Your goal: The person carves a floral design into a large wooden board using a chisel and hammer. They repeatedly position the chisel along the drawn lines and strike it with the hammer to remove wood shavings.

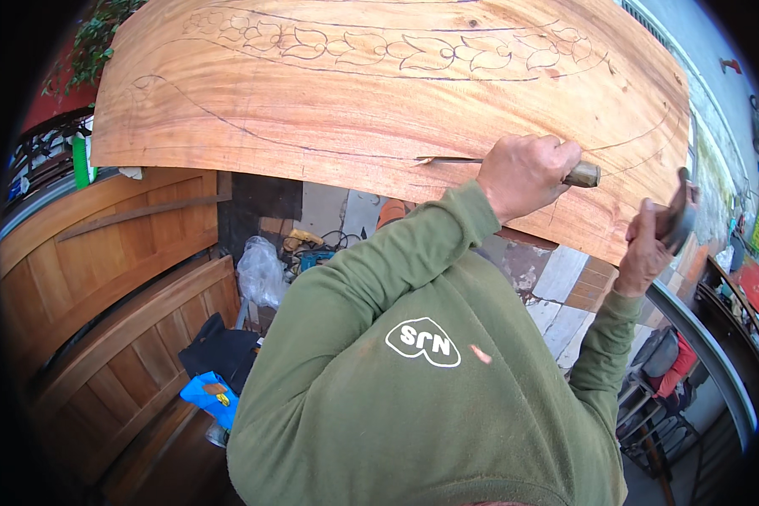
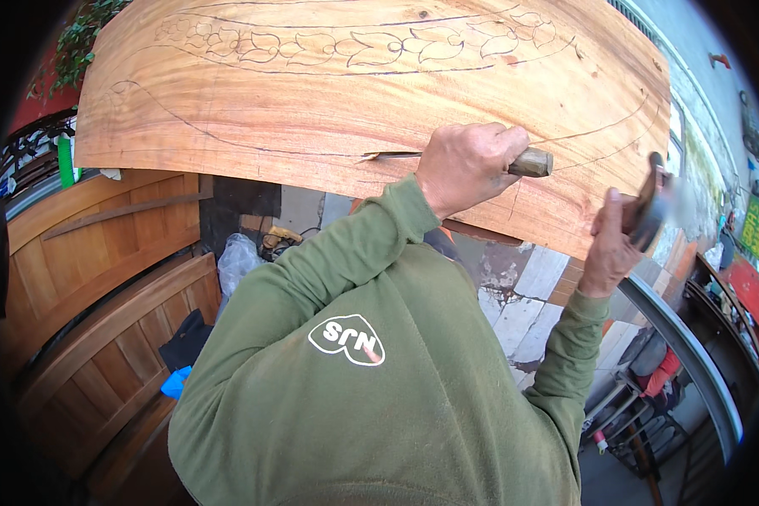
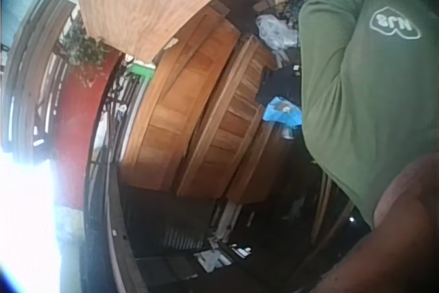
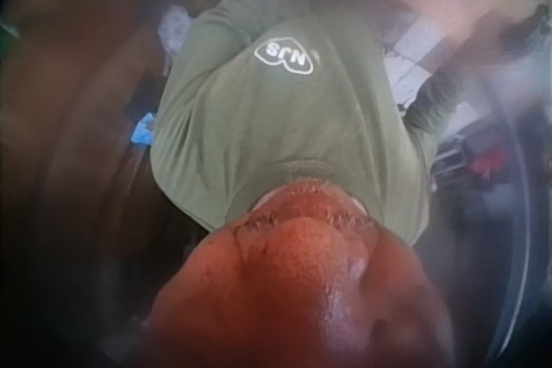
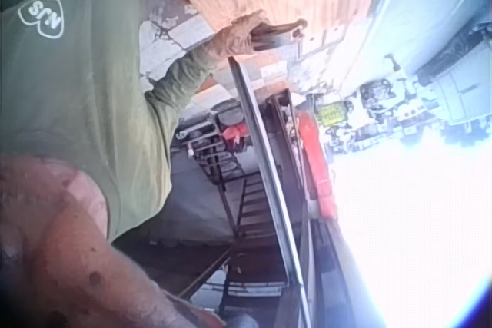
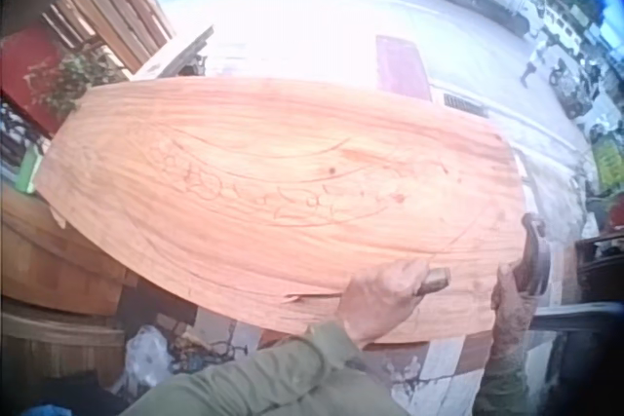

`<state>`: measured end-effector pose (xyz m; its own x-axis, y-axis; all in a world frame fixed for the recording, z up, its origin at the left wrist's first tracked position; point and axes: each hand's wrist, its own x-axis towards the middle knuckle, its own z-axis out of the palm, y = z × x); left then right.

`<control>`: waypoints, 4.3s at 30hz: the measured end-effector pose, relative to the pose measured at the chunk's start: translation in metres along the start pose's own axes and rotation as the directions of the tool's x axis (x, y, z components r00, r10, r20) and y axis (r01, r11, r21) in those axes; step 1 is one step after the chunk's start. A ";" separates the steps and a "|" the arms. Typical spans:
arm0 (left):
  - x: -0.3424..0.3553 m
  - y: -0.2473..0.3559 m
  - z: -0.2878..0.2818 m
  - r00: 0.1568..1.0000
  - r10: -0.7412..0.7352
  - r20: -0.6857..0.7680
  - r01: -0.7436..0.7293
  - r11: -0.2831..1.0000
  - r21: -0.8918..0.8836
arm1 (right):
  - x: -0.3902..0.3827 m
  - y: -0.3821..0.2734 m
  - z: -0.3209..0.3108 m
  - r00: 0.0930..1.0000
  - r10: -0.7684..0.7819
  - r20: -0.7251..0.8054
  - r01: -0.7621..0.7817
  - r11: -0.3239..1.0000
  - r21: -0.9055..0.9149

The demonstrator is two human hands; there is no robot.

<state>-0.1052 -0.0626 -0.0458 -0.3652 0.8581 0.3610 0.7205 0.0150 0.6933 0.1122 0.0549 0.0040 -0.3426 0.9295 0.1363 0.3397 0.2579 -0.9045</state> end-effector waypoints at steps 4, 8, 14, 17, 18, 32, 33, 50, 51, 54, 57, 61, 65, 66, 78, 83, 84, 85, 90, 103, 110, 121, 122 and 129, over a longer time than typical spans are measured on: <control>0.000 -0.001 0.003 1.000 0.013 -0.008 -0.013 1.000 -0.019 | 0.016 -0.029 0.012 0.878 0.089 -0.470 0.167 0.864 0.475; -0.003 -0.004 0.003 0.999 0.013 0.052 -0.013 1.000 0.012 | -0.050 0.023 0.062 0.990 -0.109 0.091 0.121 0.983 -0.139; -0.006 -0.007 -0.007 1.000 0.015 0.008 -0.015 1.000 0.016 | 0.008 -0.028 -0.004 0.986 0.058 -0.159 -0.001 0.941 0.337; -0.005 -0.004 -0.015 0.998 0.053 -0.024 -0.054 0.998 -0.033 | -0.011 -0.037 0.025 0.913 0.005 -0.407 0.230 0.820 0.524; -0.003 -0.005 -0.015 0.996 0.077 -0.040 -0.079 0.995 -0.053 | -0.042 -0.019 0.053 0.977 -0.026 -0.213 0.088 0.954 0.287; -0.012 -0.007 -0.020 0.993 0.115 0.026 -0.114 0.992 -0.051 | -0.087 0.013 0.092 0.994 -0.034 0.106 0.023 0.995 0.099; -0.020 -0.009 -0.018 0.994 0.096 0.041 -0.095 0.995 -0.040 | -0.079 0.017 0.083 0.986 -0.106 0.126 0.109 0.994 -0.013; -0.023 -0.020 -0.039 0.997 0.069 0.042 -0.069 0.998 -0.009 | -0.027 -0.029 0.020 0.996 0.017 -0.086 -0.004 0.990 0.144; -0.023 -0.020 -0.039 0.997 0.062 0.044 -0.061 0.998 -0.004 | -0.014 -0.052 0.017 0.983 -0.016 -0.184 0.068 0.957 0.282; -0.019 -0.019 -0.042 0.992 0.125 0.022 -0.124 0.991 -0.053 | -0.048 -0.042 0.068 0.919 -0.032 -0.393 0.243 0.831 0.500; -0.022 -0.021 -0.049 0.993 0.115 0.030 -0.114 0.993 -0.039 | -0.086 0.011 0.096 0.969 -0.219 0.114 0.235 0.959 -0.155; -0.023 -0.027 -0.049 0.996 0.093 0.008 -0.093 0.996 -0.011 | -0.038 -0.033 0.043 0.998 -0.055 -0.008 0.055 0.998 -0.025; -0.022 -0.025 -0.053 0.995 0.098 0.012 -0.098 0.995 -0.037 | -0.018 -0.050 0.035 0.897 0.014 -0.442 0.229 0.840 0.492; -0.021 -0.024 -0.052 0.994 0.107 0.012 -0.107 0.993 -0.044 | -0.039 -0.038 0.061 0.894 -0.177 -0.411 0.219 0.974 0.056; -0.023 -0.032 -0.046 0.993 0.100 0.064 -0.099 0.995 -0.021 | -0.025 -0.052 0.068 0.873 0.100 -0.477 0.176 0.848 0.500; -0.025 -0.034 -0.050 0.992 0.080 0.103 -0.079 0.997 -0.014 | -0.080 0.008 0.100 0.993 -0.116 0.032 0.115 0.993 0.025; -0.025 -0.035 -0.050 0.991 0.105 0.087 -0.103 0.994 -0.027 | -0.070 0.006 0.089 0.995 -0.095 0.016 0.095 0.995 -0.013; -0.029 -0.036 -0.050 0.990 0.096 0.103 -0.095 0.995 -0.015 | -0.062 -0.015 0.082 0.999 -0.038 -0.013 0.038 0.999 0.022; -0.029 -0.036 -0.054 0.990 0.098 0.101 -0.097 0.995 -0.017 | -0.038 -0.063 0.071 0.829 0.130 -0.544 0.180 0.859 0.479; -0.027 -0.043 -0.062 0.994 0.102 0.033 -0.101 0.995 -0.016 | -0.054 -0.046 0.098 0.944 0.053 -0.327 0.110 0.880 0.461; -0.029 -0.045 -0.072 0.995 0.094 0.030 -0.093 0.995 -0.038 | -0.070 -0.041 0.095 0.995 0.071 -0.069 -0.066 0.995 0.070; -0.031 -0.055 -0.064 0.995 0.065 0.080 -0.064 0.998 -0.014 | -0.086 0.006 0.114 1.000 0.016 0.010 -0.016 0.999 0.047; -0.030 -0.054 -0.067 0.995 0.061 0.075 -0.060 0.998 -0.019 | -0.075 0.003 0.099 0.999 0.025 -0.040 -0.024 0.999 0.030; -0.030 -0.054 -0.078 0.992 0.092 0.082 -0.087 0.994 -0.061 | -0.084 -0.039 0.131 0.948 -0.040 -0.315 0.052 0.998 0.030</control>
<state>-0.1788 -0.1289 -0.0454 -0.2474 0.8952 0.3708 0.7124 -0.0913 0.6958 0.0130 -0.0682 -0.0249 -0.0624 0.9541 0.2930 0.2950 0.2980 -0.9078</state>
